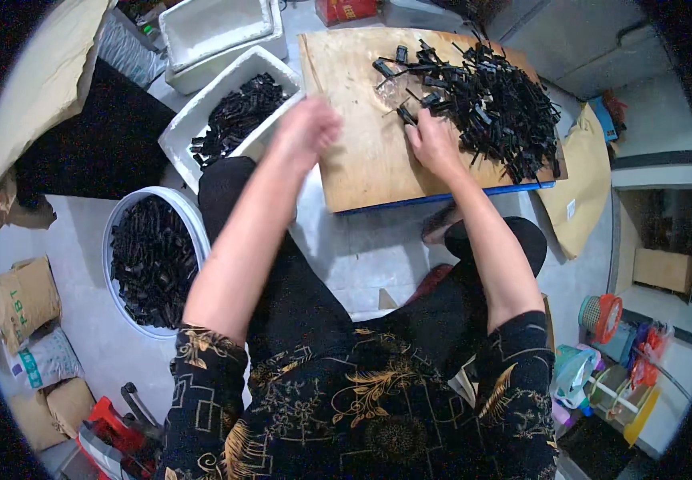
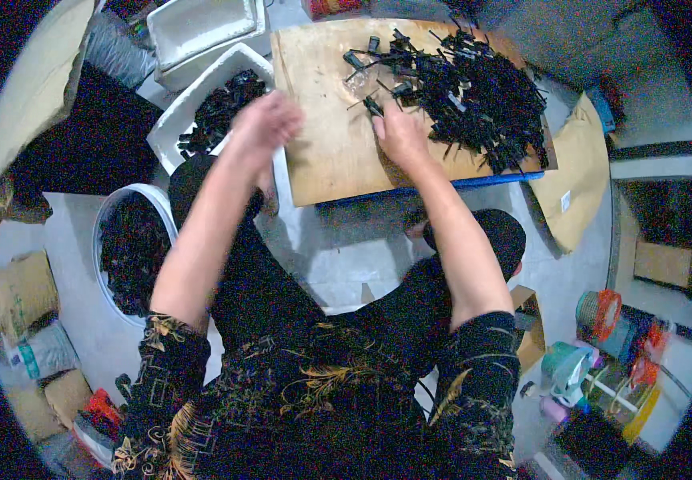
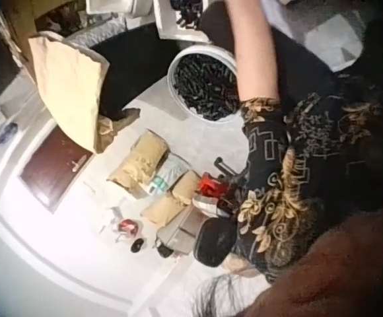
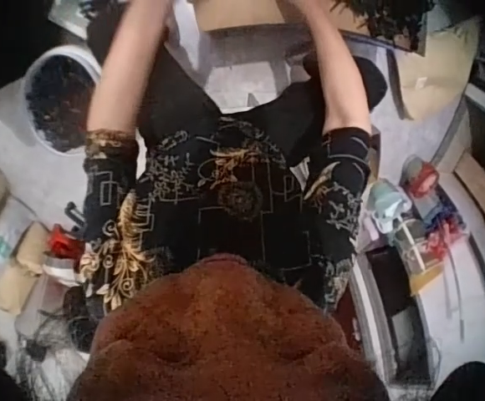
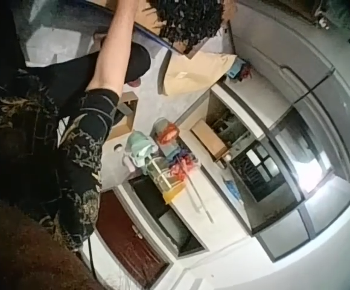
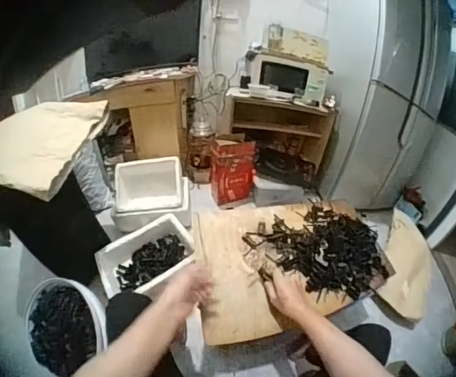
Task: Assembling small black plastic parts by hand at a workbench.
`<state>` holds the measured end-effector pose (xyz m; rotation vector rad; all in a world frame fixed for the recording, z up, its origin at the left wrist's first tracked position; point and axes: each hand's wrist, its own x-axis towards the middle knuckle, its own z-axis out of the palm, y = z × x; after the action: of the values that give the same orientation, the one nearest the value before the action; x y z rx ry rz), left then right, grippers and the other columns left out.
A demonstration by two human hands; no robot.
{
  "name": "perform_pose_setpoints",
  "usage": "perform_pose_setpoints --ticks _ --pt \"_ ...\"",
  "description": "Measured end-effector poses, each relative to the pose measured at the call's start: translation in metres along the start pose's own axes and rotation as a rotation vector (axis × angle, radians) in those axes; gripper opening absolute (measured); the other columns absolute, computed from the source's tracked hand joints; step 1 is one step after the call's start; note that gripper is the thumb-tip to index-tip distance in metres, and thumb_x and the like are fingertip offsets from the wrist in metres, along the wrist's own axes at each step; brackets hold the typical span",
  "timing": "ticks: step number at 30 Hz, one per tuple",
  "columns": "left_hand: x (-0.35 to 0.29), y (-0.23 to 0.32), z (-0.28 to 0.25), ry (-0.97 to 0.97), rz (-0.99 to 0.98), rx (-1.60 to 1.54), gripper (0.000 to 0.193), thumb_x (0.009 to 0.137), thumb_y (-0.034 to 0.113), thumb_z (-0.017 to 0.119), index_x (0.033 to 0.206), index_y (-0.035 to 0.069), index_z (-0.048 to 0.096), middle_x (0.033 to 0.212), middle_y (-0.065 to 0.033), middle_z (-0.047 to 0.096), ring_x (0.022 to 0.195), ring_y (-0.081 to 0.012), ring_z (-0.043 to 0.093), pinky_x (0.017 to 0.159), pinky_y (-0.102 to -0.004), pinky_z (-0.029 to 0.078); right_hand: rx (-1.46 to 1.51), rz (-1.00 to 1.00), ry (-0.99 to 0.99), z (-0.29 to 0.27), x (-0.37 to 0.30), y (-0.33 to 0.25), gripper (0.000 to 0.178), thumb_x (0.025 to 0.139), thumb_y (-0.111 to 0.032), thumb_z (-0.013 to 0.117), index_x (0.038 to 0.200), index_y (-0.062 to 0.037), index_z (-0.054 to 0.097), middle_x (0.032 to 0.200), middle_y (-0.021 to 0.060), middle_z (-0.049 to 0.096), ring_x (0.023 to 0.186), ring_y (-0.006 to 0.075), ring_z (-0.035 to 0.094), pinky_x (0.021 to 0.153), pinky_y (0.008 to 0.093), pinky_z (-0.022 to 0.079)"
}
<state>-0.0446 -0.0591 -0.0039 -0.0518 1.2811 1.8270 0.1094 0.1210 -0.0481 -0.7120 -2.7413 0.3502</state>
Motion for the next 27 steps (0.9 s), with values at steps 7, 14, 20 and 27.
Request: perform_pose_setpoints --ticks 7,14,20,27 --pt "-0.056 -0.058 0.029 -0.387 -0.122 0.306 0.024 0.087 0.033 0.052 0.085 0.009 0.057 0.068 -0.0008 0.06 0.047 -0.0053 0.048 0.038 -0.0172 0.034 0.303 -0.182 -0.164 -0.065 -0.071 -0.048 0.021 0.083 -0.01 0.051 0.104 -0.0075 0.049 0.074 0.0195 0.057 0.072 0.0402 0.056 0.058 0.046 0.044" --pt "-0.085 -0.078 0.017 -0.693 -0.325 0.083 0.03 0.088 0.031 0.052 0.094 0.002 0.054 0.07 -0.0038 0.059 0.043 -0.0041 0.044 0.032 -0.016 0.029 0.172 -0.326 -0.201 -0.09 -0.117 -0.051 0.034 0.074 -0.005 0.06 0.106 -0.0025 0.048 0.076 0.0167 0.057 0.069 0.0337 0.058 0.056 0.0392 0.044" --pt "-0.096 -0.093 0.003 -0.782 -0.48 -0.137 0.033 0.087 0.031 0.054 0.108 0.007 0.053 0.086 -0.0117 0.063 0.053 -0.0078 0.055 0.043 -0.0152 0.043 0.067 -0.491 -0.105 -0.087 -0.129 -0.053 0.06 0.05 -0.006 0.073 0.105 -0.0034 0.048 0.076 0.0116 0.058 0.066 0.0287 0.059 0.055 0.0359 0.047" --pt "-0.107 -0.094 0.004 -0.876 -0.501 -0.469 0.033 0.089 0.02 0.05 0.115 0.0 0.048 0.1 -0.0218 0.059 0.075 -0.0185 0.063 0.066 -0.0218 0.053 0.141 -0.469 0.047 -0.089 -0.134 -0.061 0.042 0.059 -0.001 0.063 0.099 -0.0047 0.053 0.077 0.0106 0.059 0.065 0.0264 0.06 0.055 0.0336 0.048"
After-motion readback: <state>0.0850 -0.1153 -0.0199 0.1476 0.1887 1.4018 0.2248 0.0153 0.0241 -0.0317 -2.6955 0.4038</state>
